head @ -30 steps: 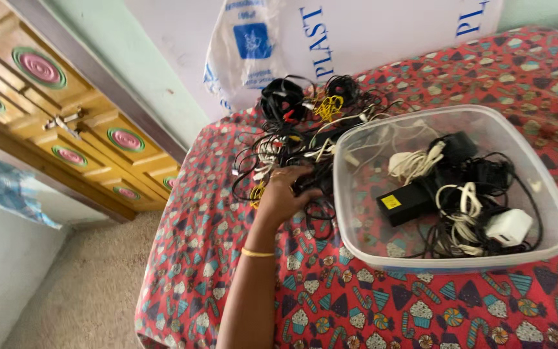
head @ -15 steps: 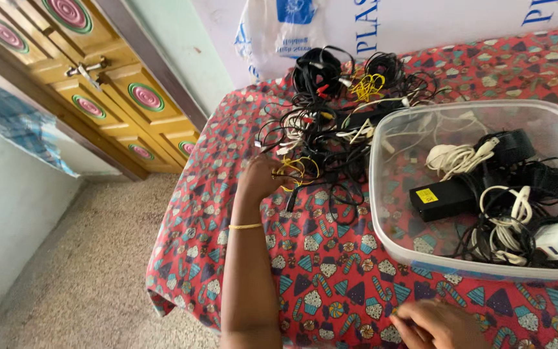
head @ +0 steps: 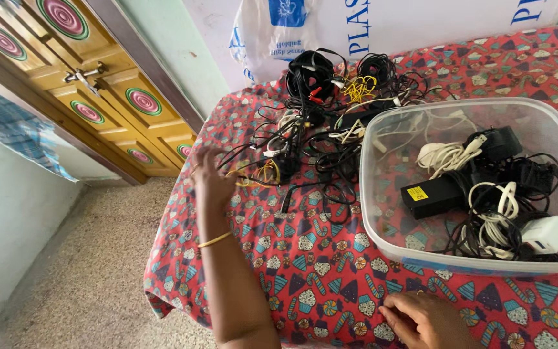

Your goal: The person untangles and coils various cables and power adapters, then places them into a clear plastic container on a patterned tablecloth. The person handles white, yellow, and black cables one at a time, winding each before depositing it into the container.

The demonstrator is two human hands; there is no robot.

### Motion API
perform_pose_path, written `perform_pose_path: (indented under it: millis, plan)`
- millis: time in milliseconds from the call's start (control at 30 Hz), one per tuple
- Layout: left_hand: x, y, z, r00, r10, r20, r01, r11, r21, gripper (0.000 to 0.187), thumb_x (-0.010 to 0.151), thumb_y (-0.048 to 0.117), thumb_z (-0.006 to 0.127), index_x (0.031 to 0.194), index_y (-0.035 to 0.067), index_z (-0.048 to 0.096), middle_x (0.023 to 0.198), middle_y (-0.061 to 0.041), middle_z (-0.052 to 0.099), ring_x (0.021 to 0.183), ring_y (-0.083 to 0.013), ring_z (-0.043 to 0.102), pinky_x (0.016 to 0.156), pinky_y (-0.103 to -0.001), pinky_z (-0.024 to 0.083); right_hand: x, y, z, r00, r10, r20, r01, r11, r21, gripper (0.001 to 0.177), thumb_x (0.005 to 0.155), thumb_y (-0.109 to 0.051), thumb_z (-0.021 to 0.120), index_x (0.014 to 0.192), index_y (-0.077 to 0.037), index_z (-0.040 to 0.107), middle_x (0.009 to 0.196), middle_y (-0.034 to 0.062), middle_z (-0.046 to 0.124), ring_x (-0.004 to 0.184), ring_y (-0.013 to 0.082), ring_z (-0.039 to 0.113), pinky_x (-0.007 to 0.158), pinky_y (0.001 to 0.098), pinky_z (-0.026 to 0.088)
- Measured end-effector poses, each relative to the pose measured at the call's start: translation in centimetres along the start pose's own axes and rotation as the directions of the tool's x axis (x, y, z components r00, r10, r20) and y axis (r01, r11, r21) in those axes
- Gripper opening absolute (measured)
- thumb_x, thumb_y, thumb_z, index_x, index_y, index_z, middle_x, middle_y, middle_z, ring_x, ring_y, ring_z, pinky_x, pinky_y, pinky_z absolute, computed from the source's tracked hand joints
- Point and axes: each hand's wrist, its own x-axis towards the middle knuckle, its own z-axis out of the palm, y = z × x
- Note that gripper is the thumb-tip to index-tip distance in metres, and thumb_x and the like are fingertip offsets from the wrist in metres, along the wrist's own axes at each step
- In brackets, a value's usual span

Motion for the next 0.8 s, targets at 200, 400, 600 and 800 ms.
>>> perform_pose_path:
  millis: [200, 400, 600, 800]
  plan:
    - [1.0, 6.6, 3.4, 0.707, -0.347, 0.616, 0.34, 0.931, 0.135, 0.047, 0.084, 0.039, 0.08, 0.119, 0.008, 0.074, 0.123, -0.017, 0.074, 0.114, -0.0318, 0.07, 0.094, -0.04, 0.055, 0.0, -0.3, 0.2, 0.999, 0.004, -0.044, -0.004, 1.0, 0.011, 0.021, 0.083, -0.031, 0.077, 0.1, -0.018, 0.076, 0.076, 0.0025, 0.076, 0.068, 0.0196, 0.075, 0.065, 0.0376, 0.058]
    - [-0.2, 2.8, 7.3, 0.888, -0.271, 0.372, 0.227, 0.961, 0.158, 0.101, 0.064, 0.041, 0.096, 0.138, -0.007, 0.047, 0.131, -0.029, 0.057, 0.115, -0.0393, 0.061, 0.092, -0.046, 0.053, -0.1, -1.3, 0.0, 0.999, -0.001, -0.053, -0.001, 0.999, -0.042, 0.022, 0.085, -0.033, 0.078, 0.101, -0.018, 0.075, 0.077, 0.0032, 0.075, 0.07, 0.0227, 0.073, 0.065, 0.0403, 0.056]
    - [0.6, 3.6, 3.0, 0.797, -0.58, 0.165, 0.563, 0.814, 0.14, 0.057, 0.07, 0.043, 0.089, 0.107, 0.005, 0.068, 0.107, -0.013, 0.074, 0.097, -0.0296, 0.07, 0.083, -0.044, 0.056, -0.5, -0.9, 0.1, 0.984, -0.118, -0.135, 0.119, 0.993, 0.004, 0.019, 0.081, -0.025, 0.076, 0.098, -0.015, 0.075, 0.081, 0.0028, 0.076, 0.07, 0.0235, 0.073, 0.063, 0.0406, 0.056]
    - [-0.4, 3.1, 5.0, 0.804, -0.338, 0.489, 0.35, 0.934, 0.068, 0.04, 0.073, 0.051, 0.084, 0.091, 0.016, 0.081, 0.091, -0.013, 0.075, 0.088, -0.033, 0.073, 0.081, -0.046, 0.056, -0.5, -1.1, -0.1, 0.991, -0.093, -0.097, 0.096, 0.995, 0.027, 0.018, 0.083, -0.023, 0.075, 0.097, -0.013, 0.075, 0.08, 0.0033, 0.076, 0.068, 0.0214, 0.073, 0.063, 0.0396, 0.056]
